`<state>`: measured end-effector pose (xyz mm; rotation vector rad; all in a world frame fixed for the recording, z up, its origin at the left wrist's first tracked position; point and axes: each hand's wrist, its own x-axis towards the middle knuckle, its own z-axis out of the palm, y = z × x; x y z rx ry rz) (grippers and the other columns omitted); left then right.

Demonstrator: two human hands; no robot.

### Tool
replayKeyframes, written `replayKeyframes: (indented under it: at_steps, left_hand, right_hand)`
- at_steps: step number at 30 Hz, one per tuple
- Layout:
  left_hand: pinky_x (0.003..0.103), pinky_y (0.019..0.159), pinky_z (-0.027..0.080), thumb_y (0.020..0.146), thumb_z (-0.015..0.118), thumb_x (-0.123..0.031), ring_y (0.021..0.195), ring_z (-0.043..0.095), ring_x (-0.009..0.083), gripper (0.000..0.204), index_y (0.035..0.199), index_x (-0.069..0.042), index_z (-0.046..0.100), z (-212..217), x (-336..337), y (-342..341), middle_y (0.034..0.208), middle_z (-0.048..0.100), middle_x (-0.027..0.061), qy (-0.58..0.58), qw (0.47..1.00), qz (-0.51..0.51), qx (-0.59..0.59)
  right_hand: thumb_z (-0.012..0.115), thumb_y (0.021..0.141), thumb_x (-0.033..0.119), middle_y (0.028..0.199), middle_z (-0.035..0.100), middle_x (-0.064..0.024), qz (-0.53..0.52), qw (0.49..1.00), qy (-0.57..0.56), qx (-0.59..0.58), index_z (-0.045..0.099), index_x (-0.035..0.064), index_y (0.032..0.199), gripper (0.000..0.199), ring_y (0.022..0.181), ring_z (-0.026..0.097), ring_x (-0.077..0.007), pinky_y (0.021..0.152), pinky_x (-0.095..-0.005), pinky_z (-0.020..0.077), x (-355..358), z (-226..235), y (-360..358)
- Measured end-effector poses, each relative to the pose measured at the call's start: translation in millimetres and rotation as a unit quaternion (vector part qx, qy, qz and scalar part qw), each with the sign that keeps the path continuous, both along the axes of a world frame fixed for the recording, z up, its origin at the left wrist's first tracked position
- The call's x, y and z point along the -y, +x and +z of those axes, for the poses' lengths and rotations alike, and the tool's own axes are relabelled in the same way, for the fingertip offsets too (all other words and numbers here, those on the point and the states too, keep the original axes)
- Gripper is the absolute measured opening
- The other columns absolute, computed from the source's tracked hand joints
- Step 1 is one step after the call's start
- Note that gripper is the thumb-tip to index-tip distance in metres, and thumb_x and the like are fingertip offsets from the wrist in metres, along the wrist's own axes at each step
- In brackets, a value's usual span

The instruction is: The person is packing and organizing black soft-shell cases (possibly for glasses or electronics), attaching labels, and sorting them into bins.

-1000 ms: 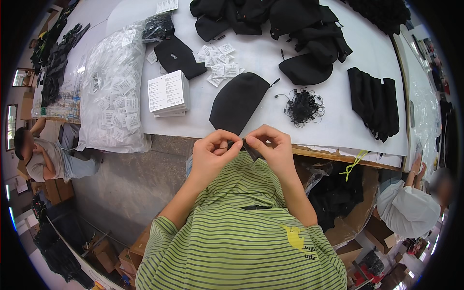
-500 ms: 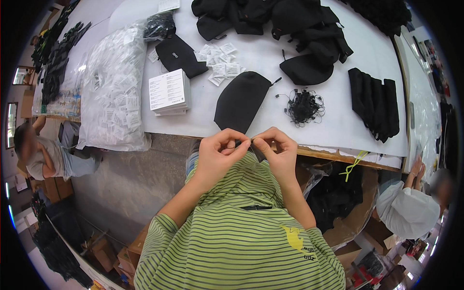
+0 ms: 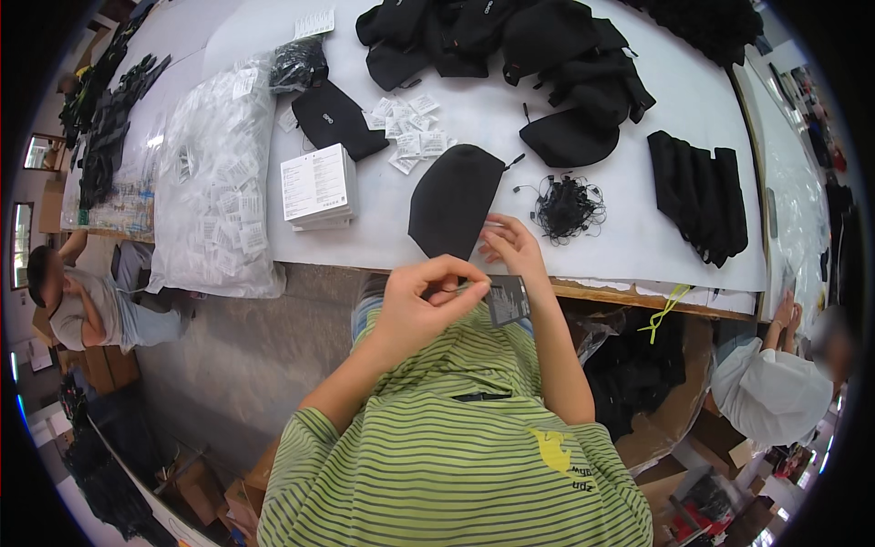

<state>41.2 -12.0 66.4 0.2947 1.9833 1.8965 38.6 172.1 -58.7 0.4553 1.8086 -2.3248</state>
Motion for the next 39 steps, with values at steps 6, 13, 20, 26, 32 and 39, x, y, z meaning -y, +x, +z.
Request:
replayKeyframes:
  at_steps: [6,13,20,26,32,39]
  left_hand:
    - [0.019,0.049,0.024,0.08,0.072,-0.006,0.052,0.031,0.0016,0.009,0.086,-0.001,0.068,7.3,-11.7,6.9,0.058,0.041,-0.0075,0.013,0.996,-0.077,-0.038]
    - [0.029,0.082,0.046,0.08,0.067,-0.005,0.09,0.056,0.0171,0.031,0.111,-0.006,0.062,-4.0,8.5,-16.0,0.121,0.048,0.013,-0.007,0.981,0.021,-0.191]
    - [0.04,0.088,0.041,0.069,0.076,-0.012,0.103,0.051,0.0238,0.032,0.099,-0.014,0.066,0.2,12.7,-9.4,0.106,0.058,-0.0002,-0.267,0.847,-0.094,-0.449]
    - [0.038,0.087,0.043,0.069,0.074,-0.009,0.097,0.053,0.0249,0.025,0.09,-0.009,0.061,-9.3,30.1,3.5,0.105,0.058,0.0032,-0.249,0.866,-0.095,-0.424]
    - [0.038,0.082,0.044,0.066,0.07,-0.002,0.091,0.056,0.0258,0.028,0.091,-0.004,0.057,-15.0,51.2,3.7,0.093,0.059,0.0067,-0.265,0.865,-0.154,-0.396]
    - [0.036,0.072,0.043,0.069,0.071,-0.005,0.08,0.056,0.0266,0.022,0.088,-0.004,0.061,-4.8,95.7,12.8,0.087,0.062,0.0071,-0.351,0.886,-0.059,-0.297]
  right_hand:
    - [0.061,0.089,0.011,0.091,0.066,-0.0113,-0.017,0.978,-0.199,0.06,0.043,-0.002,0.133,0.049,0.075,0.066,-0.0179,0.064,-0.0296,0.0535,1.9,-5.5,-11.5]
    - [0.055,0.086,-0.001,0.088,0.064,-0.0039,-0.098,0.994,-0.025,-0.053,0.057,-0.0042,0.12,0.034,0.071,0.058,-0.0085,0.061,-0.0207,0.0453,-28.5,82.8,-1.7]
    - [0.06,0.08,0.004,0.077,0.063,-0.0052,0.235,0.942,0.209,-0.113,0.064,-0.0017,0.109,0.03,0.064,0.051,-0.0057,0.06,-0.0227,0.0443,-23.4,116.1,26.0]
    - [0.059,0.081,0.002,0.076,0.062,-0.0028,0.201,0.967,0.147,-0.06,0.065,-0.0021,0.107,0.028,0.064,0.052,-0.0046,0.06,-0.0212,0.0442,-12.9,113.7,28.6]
    - [0.058,0.081,0.003,0.071,0.06,-0.0013,0.225,0.956,0.156,-0.107,0.066,-0.0009,0.105,0.025,0.064,0.052,-0.0049,0.06,-0.0205,0.0432,9.6,117.6,-0.1]
    - [0.064,0.08,0.011,0.077,0.061,-0.004,0.362,0.908,0.135,-0.166,0.069,0.0047,0.1,0.022,0.064,0.053,-0.0112,0.061,-0.0251,0.0445,66.8,99.8,-62.1]
